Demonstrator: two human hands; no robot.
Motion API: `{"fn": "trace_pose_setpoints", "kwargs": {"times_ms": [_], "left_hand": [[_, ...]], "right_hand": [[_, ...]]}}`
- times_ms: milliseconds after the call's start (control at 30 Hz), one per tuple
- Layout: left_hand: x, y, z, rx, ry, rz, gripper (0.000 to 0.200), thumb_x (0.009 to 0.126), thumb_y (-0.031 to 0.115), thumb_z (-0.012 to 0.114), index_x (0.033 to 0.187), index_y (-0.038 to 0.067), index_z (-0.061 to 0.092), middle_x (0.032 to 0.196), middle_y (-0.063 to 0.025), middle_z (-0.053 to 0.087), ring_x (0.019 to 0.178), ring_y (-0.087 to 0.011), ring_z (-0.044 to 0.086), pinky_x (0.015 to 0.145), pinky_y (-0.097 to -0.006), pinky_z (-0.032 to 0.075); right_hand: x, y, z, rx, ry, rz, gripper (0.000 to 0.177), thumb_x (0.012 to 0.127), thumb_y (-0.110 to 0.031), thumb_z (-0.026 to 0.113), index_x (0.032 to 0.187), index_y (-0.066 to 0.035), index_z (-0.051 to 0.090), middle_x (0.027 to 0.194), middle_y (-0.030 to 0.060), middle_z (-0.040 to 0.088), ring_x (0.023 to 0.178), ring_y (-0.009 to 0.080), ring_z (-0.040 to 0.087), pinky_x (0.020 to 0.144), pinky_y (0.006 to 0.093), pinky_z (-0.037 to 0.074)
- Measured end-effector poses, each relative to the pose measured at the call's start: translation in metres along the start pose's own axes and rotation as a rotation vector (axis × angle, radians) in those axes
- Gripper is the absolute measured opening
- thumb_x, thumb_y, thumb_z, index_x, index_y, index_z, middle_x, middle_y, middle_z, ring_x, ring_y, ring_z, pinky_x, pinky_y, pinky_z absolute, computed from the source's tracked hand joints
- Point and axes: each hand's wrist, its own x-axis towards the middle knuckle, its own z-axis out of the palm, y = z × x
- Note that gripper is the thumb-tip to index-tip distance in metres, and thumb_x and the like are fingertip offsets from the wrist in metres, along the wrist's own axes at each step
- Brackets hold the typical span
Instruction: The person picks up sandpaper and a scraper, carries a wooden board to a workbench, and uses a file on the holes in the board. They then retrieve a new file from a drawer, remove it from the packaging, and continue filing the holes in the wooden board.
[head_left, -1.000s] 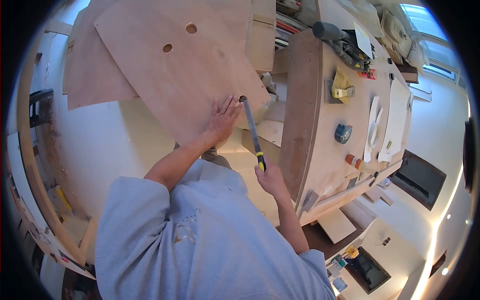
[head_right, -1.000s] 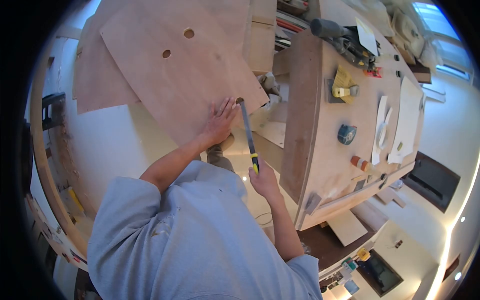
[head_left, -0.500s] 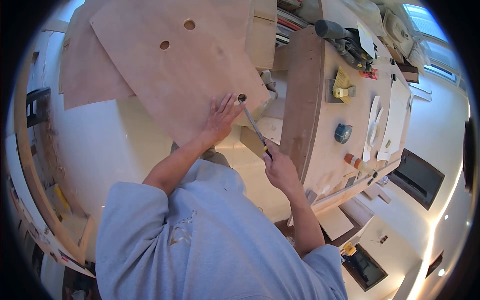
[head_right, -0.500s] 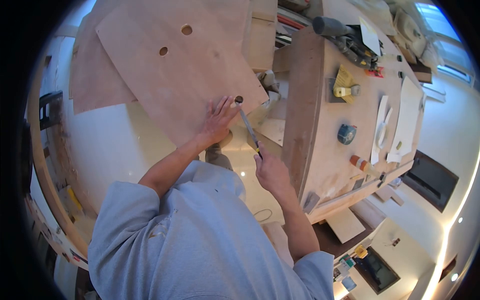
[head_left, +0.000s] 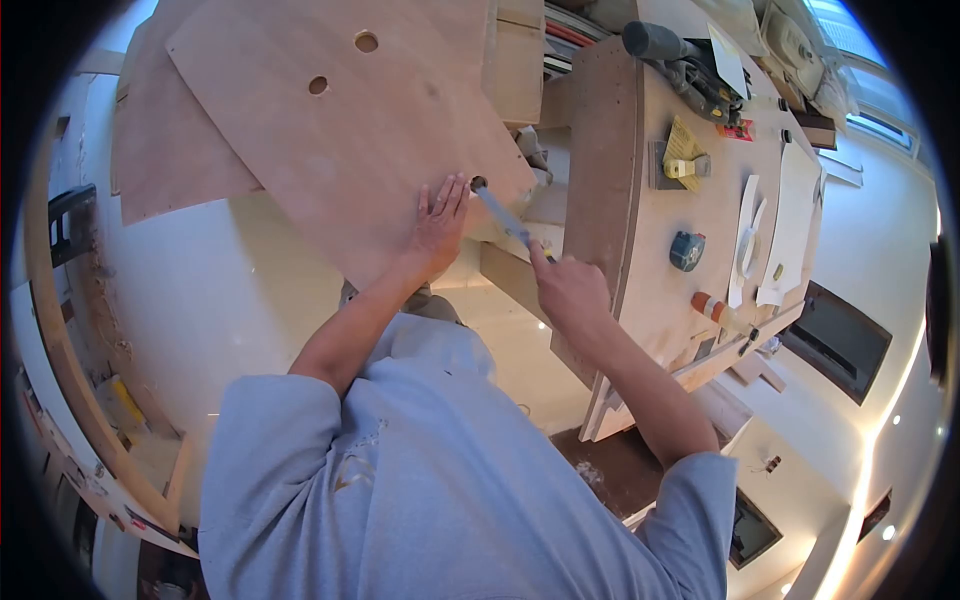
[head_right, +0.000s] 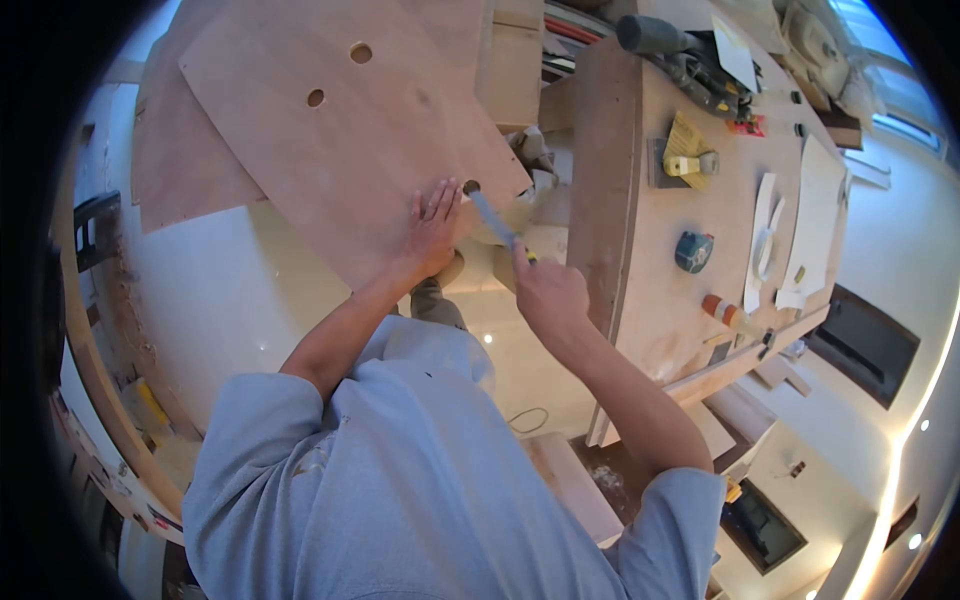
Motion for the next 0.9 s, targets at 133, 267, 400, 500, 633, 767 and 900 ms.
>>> {"fn": "trace_pose_setpoints", "kwargs": {"times_ms": [133,267,400,500,633,767,900], "left_hand": [[0.003,0.001,-0.009,-0.033,-0.052,0.016,0.089,0.068,0.005,0.058,0.147,0.001,0.017,0.155,-0.0123,0.014,0.145,-0.0247,0.01,0.114,-0.056,0.006],[0.0,-0.002,-0.015,-0.048,-0.11,0.021,0.078,0.076,0.003,0.051,0.146,-0.001,0.018,0.156,-0.0121,0.011,0.145,-0.0228,0.007,0.114,-0.0556,0.005],[0.003,0.0,-0.013,-0.001,-0.11,0.004,0.077,0.076,0.004,0.052,0.146,0.0,0.021,0.156,-0.0108,0.012,0.145,-0.0216,0.009,0.114,-0.055,0.006],[0.003,0.003,-0.015,0.026,-0.114,-0.005,0.077,0.075,0.005,0.053,0.145,0.0,0.023,0.156,-0.0106,0.013,0.145,-0.0214,0.009,0.114,-0.0548,0.007],[0.001,-0.001,-0.024,-0.05,-0.146,0.019,0.078,0.074,0.005,0.056,0.145,-0.001,0.024,0.155,-0.0106,0.014,0.145,-0.0215,0.009,0.113,-0.056,0.006],[0.001,0.001,-0.013,-0.053,-0.079,0.003,0.08,0.073,0.003,0.057,0.145,0.0,0.024,0.155,-0.0106,0.014,0.145,-0.0216,0.009,0.114,-0.0551,0.006],[0.003,-0.002,-0.021,0.0,-0.127,0.007,0.076,0.075,0.004,0.055,0.145,0.0,0.024,0.155,-0.0103,0.014,0.145,-0.0213,0.009,0.114,-0.0541,0.007]], "right_hand": [[0.05,-0.003,0.022,-0.081,0.08,-0.018,0.049,0.089,-0.016,0.047,0.138,-0.015,0.043,0.076,0.0113,0.064,0.067,0.0279,0.065,0.056,0.0421,0.051],[0.016,-0.006,-0.034,0.038,-0.091,-0.037,0.047,0.087,-0.01,0.047,0.134,-0.007,0.046,0.075,0.0133,0.067,0.072,0.0296,0.067,0.06,0.0429,0.052],[0.031,-0.01,-0.014,0.209,-0.161,0.029,0.044,0.089,-0.011,0.044,0.132,-0.005,0.045,0.084,0.0174,0.067,0.08,0.034,0.067,0.068,0.0476,0.052],[0.065,-0.018,0.011,0.237,-0.113,0.029,0.042,0.089,-0.011,0.043,0.131,-0.006,0.046,0.088,0.0177,0.067,0.083,0.0354,0.066,0.071,0.0492,0.052],[0.041,-0.001,-0.043,0.111,-0.196,-0.044,0.044,0.092,-0.016,0.042,0.136,-0.011,0.043,0.089,0.0139,0.067,0.083,0.0326,0.066,0.07,0.047,0.052],[0.055,-0.002,-0.007,-0.095,-0.107,-0.098,0.047,0.092,-0.016,0.044,0.138,-0.009,0.043,0.082,0.0066,0.067,0.074,0.0301,0.066,0.064,0.0425,0.053],[0.114,-0.024,0.043,-0.202,0.02,-0.072,0.046,0.09,-0.014,0.047,0.135,-0.005,0.044,0.078,0.0034,0.067,0.068,0.0297,0.065,0.06,0.0407,0.053]]}}
